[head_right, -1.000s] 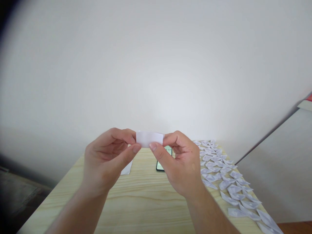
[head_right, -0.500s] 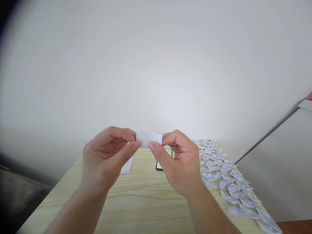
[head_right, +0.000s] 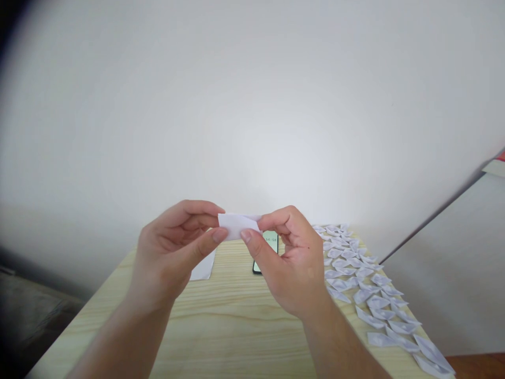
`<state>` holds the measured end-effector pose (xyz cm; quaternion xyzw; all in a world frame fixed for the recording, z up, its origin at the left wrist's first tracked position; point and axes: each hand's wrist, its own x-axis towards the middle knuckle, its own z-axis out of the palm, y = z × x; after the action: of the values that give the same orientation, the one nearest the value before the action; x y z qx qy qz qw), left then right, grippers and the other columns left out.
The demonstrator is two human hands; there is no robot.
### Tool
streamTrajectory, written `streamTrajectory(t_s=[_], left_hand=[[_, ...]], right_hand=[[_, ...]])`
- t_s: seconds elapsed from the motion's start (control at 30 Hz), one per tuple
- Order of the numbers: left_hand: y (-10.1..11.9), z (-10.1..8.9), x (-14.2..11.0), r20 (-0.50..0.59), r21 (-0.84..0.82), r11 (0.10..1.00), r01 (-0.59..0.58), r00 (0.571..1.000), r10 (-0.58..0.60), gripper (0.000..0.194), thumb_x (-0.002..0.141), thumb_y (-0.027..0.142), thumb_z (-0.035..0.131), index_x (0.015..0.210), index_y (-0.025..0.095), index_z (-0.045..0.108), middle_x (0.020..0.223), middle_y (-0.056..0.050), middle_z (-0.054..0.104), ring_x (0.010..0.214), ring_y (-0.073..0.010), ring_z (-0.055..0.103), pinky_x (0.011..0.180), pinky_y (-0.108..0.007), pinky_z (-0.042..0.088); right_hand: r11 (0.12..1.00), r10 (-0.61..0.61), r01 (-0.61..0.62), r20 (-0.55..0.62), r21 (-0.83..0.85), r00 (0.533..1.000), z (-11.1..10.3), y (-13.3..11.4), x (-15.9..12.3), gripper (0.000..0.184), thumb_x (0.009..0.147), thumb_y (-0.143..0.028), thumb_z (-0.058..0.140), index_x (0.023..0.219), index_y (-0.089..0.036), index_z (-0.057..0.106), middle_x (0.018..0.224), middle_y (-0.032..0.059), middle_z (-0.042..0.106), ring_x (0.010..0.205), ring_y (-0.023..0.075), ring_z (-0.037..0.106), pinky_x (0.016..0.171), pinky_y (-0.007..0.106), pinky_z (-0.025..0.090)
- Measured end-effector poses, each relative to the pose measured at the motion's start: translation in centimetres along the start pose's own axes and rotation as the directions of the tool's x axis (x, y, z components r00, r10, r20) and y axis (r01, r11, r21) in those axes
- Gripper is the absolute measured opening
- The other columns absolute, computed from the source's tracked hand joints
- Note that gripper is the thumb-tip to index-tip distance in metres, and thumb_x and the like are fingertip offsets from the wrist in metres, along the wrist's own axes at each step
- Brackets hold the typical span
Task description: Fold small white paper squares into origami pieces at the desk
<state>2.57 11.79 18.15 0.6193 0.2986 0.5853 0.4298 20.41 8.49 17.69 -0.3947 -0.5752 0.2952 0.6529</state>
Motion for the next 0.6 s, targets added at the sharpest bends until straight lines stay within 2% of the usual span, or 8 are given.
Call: streamTrajectory(t_s=[0.17,0.33,0.4,0.5,0.6], left_hand=[[-0.2,-0.2,0.1,0.002,0.019,1.000,-0.011,1.000,0.011,0.006,0.085,0.022,0.080,0.089,0.020,0.076,0.082,-0.001,0.074,0.078,-0.0127,0.066,0.072,-0.024,0.052],[0.0,-0.2,0.2,-0.004,0.068,0.997,-0.036,0.999,0.036,0.004,0.085,0.022,0.080,0.088,0.022,0.077,0.081,0.000,0.073,0.079,-0.0127,0.065,0.075,-0.025,0.053],[0.0,-0.2,0.2,-0.009,0.075,0.996,-0.046,0.999,0.046,0.004,0.086,0.022,0.080,0.088,0.022,0.077,0.082,0.000,0.073,0.079,-0.0128,0.066,0.075,-0.025,0.052],[-0.1,-0.1,0.1,-0.013,0.089,0.994,-0.067,0.998,0.068,0.003,0.086,0.022,0.079,0.089,0.022,0.077,0.082,0.000,0.073,0.080,-0.0129,0.066,0.075,-0.025,0.052],[-0.2,-0.1,0.0,-0.018,0.090,0.993,-0.083,0.996,0.085,0.003,0.087,0.021,0.078,0.089,0.022,0.077,0.082,0.000,0.073,0.080,-0.0139,0.066,0.075,-0.026,0.052]], right_hand=[[0.998,-0.057,0.058,-0.045,0.020,0.997,0.3,0.2,-0.1,0.018,0.085,-0.023,0.081,0.092,-0.026,0.065,0.092,0.0009,0.075,0.082,0.0187,0.072,0.076,0.033,0.060],[0.997,0.082,-0.081,0.049,-0.004,0.995,-0.3,-0.7,0.2,0.046,0.086,-0.023,0.080,0.126,-0.032,0.060,0.085,-0.0027,0.076,0.077,0.0170,0.071,0.079,0.034,0.059],[0.994,0.108,-0.109,0.090,0.009,0.990,-0.5,-0.9,0.4,0.040,0.087,-0.026,0.080,0.124,-0.030,0.064,0.088,-0.0008,0.076,0.079,0.0175,0.072,0.078,0.034,0.059],[0.990,0.118,-0.128,0.147,0.057,0.982,-0.6,-0.8,0.6,0.019,0.090,-0.030,0.077,0.107,-0.025,0.072,0.095,0.0029,0.078,0.088,0.0197,0.073,0.079,0.034,0.060],[0.988,0.132,-0.143,0.153,0.058,0.979,-0.5,-0.8,0.7,0.011,0.092,-0.032,0.075,0.097,-0.023,0.075,0.087,0.0033,0.078,0.083,0.0195,0.073,0.078,0.034,0.061]])
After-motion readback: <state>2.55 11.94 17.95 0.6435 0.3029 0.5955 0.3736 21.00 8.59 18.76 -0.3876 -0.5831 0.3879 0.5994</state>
